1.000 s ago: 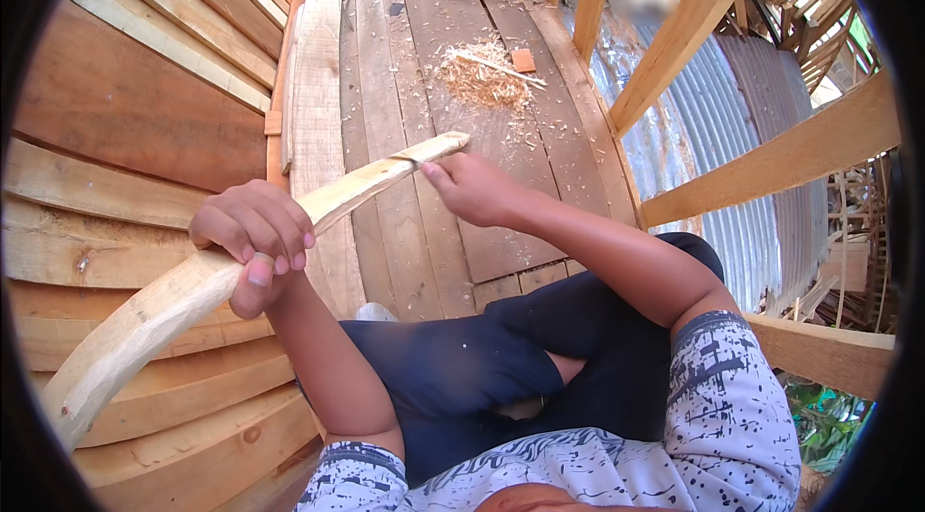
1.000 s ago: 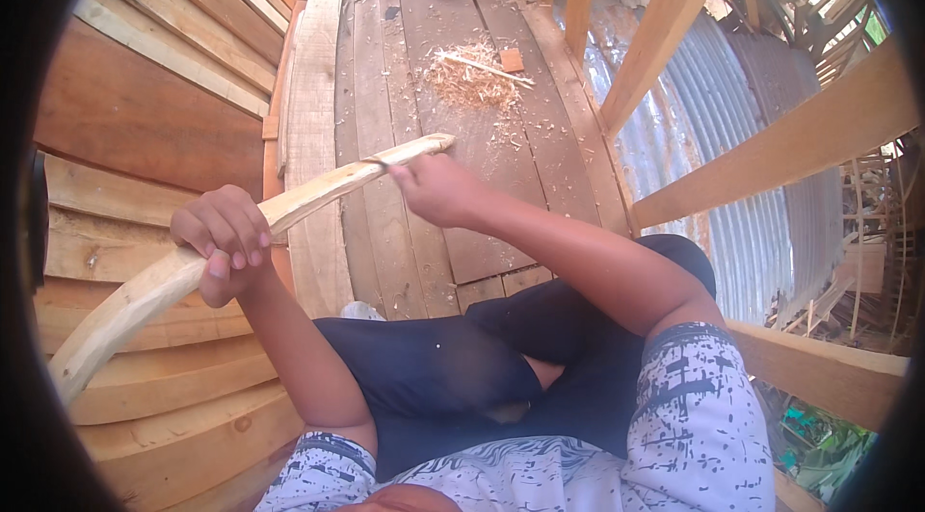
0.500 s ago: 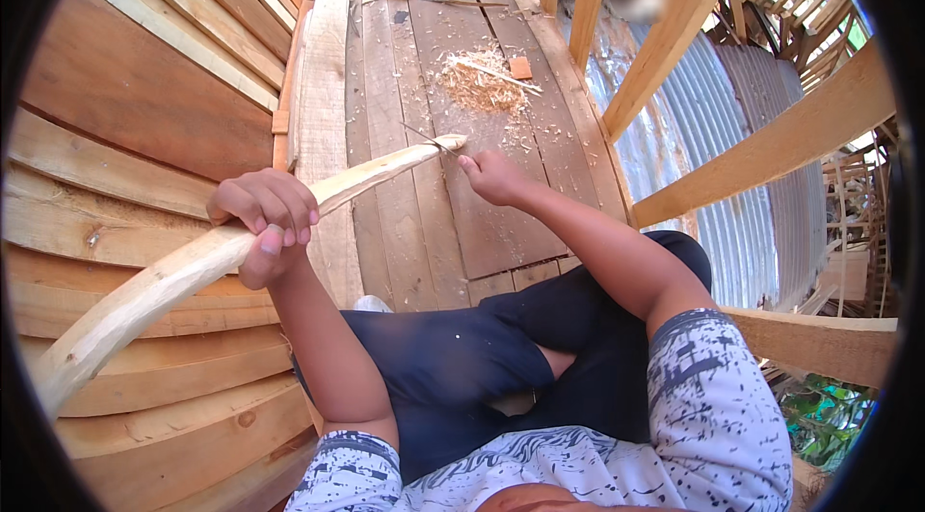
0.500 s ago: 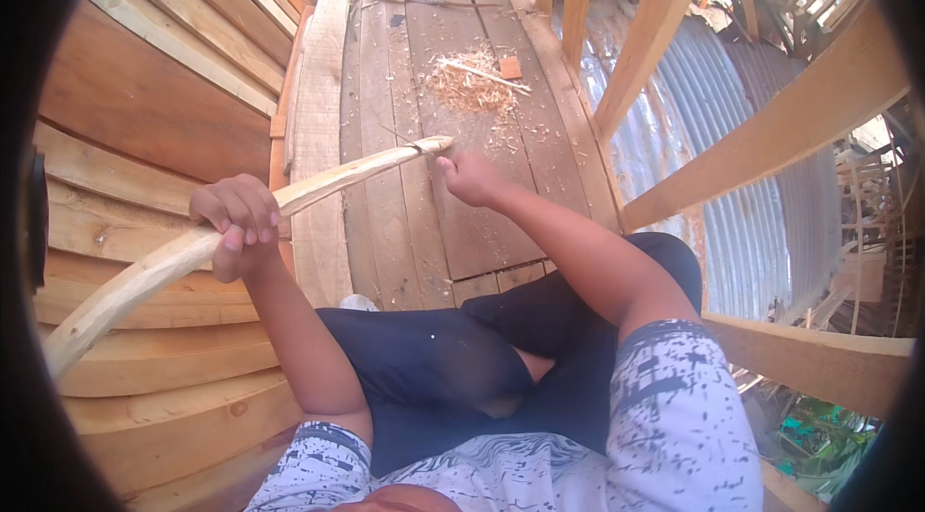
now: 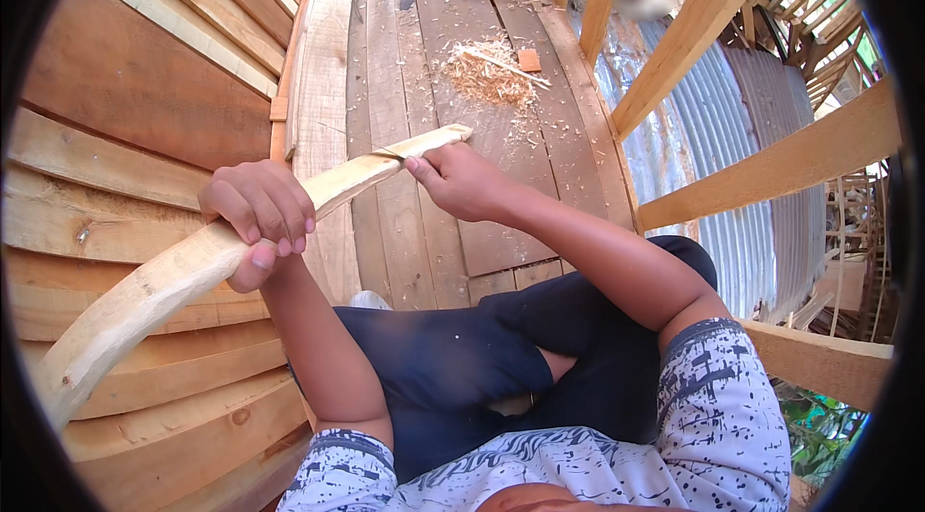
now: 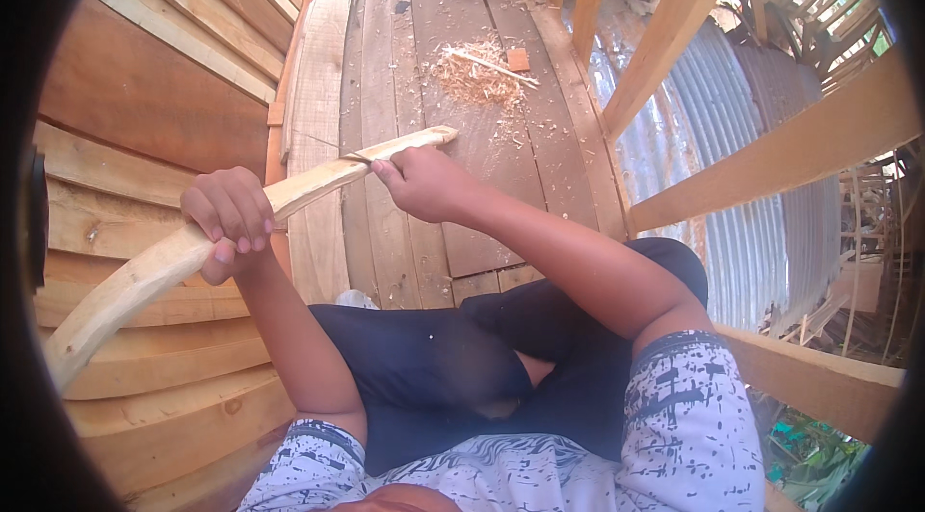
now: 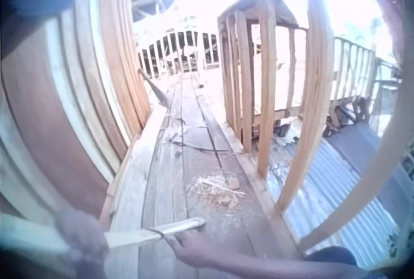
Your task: The person sits on a wooden floor and carves a long, curved piece of light-colored wood using a small knife. They hold the wood with their left hand and use the knife in their right hand to shave off thin layers, creating wood shavings that accumulate on the floor. The person periodically rotates the wood to work on different sides.
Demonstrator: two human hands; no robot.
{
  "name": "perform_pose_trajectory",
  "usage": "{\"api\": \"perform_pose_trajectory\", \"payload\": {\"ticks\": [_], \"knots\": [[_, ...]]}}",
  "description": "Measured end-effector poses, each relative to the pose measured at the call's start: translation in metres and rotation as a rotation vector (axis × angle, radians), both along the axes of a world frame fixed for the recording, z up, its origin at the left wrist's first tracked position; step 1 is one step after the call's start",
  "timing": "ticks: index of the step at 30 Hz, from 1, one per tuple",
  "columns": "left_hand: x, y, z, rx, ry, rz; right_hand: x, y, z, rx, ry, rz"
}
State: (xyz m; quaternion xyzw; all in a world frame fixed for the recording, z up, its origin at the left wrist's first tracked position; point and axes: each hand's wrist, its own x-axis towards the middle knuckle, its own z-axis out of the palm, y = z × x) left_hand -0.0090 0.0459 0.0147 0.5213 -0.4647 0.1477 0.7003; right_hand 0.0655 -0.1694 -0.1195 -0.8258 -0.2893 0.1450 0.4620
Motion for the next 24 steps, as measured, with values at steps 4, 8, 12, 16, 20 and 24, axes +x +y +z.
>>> {"api": "perform_pose_trajectory", "payload": {"ticks": [4, 8, 12, 16, 20, 24], "knots": [[0.009, -0.009, 0.002, -0.015, -0.005, -0.019, 0.037, -0.036, -0.079, -0.06, 0.161, -0.127], [-0.001, 0.007, -0.003, 0.0, 0.023, 0.06, 0.006, 0.0, -0.016, -0.1, 0.1, -0.061], [0.006, 0.001, -0.001, 0.004, 0.009, -0.025, 0.015, -0.007, -0.038, -0.001, -0.011, -0.143], [0.001, -0.003, 0.0, -0.006, 0.031, -0.008, 0.027, -0.019, -0.045, -0.002, 0.148, -0.109], [0.002, 0.008, -0.004, -0.004, 0.025, -0.03, 0.005, 0.0, -0.022, -0.04, 0.034, -0.042], [0.005, -0.002, -0.001, -0.006, 0.017, -0.015, 0.024, -0.014, -0.055, -0.053, 0.196, -0.224]]}}
